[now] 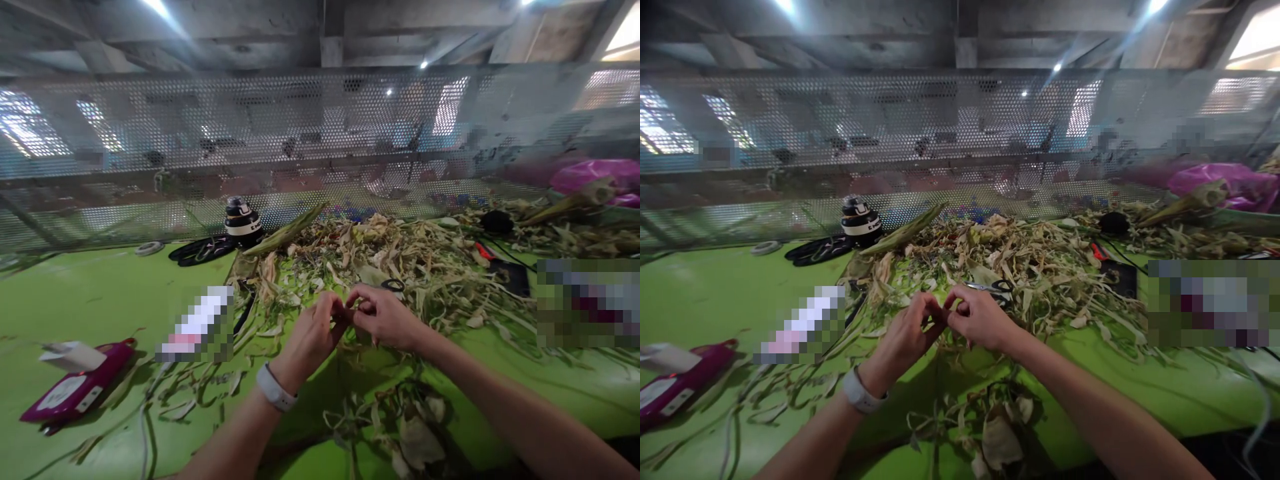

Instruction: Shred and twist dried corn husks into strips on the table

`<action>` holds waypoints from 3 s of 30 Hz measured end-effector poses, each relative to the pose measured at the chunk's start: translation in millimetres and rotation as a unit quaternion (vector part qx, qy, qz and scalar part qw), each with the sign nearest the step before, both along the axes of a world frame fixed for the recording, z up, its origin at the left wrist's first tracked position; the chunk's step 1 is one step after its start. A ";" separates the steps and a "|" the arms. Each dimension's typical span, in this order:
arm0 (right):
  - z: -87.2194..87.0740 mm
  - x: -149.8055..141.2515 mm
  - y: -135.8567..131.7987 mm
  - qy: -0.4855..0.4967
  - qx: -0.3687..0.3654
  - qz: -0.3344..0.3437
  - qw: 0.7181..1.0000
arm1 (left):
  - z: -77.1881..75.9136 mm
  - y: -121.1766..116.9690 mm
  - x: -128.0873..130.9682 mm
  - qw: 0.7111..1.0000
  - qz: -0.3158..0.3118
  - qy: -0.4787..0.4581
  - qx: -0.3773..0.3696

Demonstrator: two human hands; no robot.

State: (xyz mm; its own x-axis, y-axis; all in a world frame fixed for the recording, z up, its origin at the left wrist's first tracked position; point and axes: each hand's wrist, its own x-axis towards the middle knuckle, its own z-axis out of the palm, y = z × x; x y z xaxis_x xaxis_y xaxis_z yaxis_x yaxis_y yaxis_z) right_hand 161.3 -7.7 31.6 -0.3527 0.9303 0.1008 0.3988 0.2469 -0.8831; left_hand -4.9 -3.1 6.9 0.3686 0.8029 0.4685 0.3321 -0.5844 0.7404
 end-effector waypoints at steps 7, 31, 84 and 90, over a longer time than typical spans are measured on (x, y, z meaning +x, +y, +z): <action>-5.9 3.5 11.7 0.044 0.098 -0.089 0.990 | 3.9 3.9 3.1 0.980 -0.029 -0.079 -0.180; -10.8 5.7 24.1 0.330 -0.309 -0.066 0.890 | 4.8 -3.3 4.1 0.814 -0.213 -0.219 -0.495; -5.9 10.3 12.8 -0.114 0.207 0.011 0.972 | -4.6 10.1 10.9 0.848 -0.018 -0.373 -0.375; -1.4 16.2 18.5 -0.090 0.177 0.011 0.980 | -1.7 13.7 5.4 0.821 -0.009 -0.414 -0.393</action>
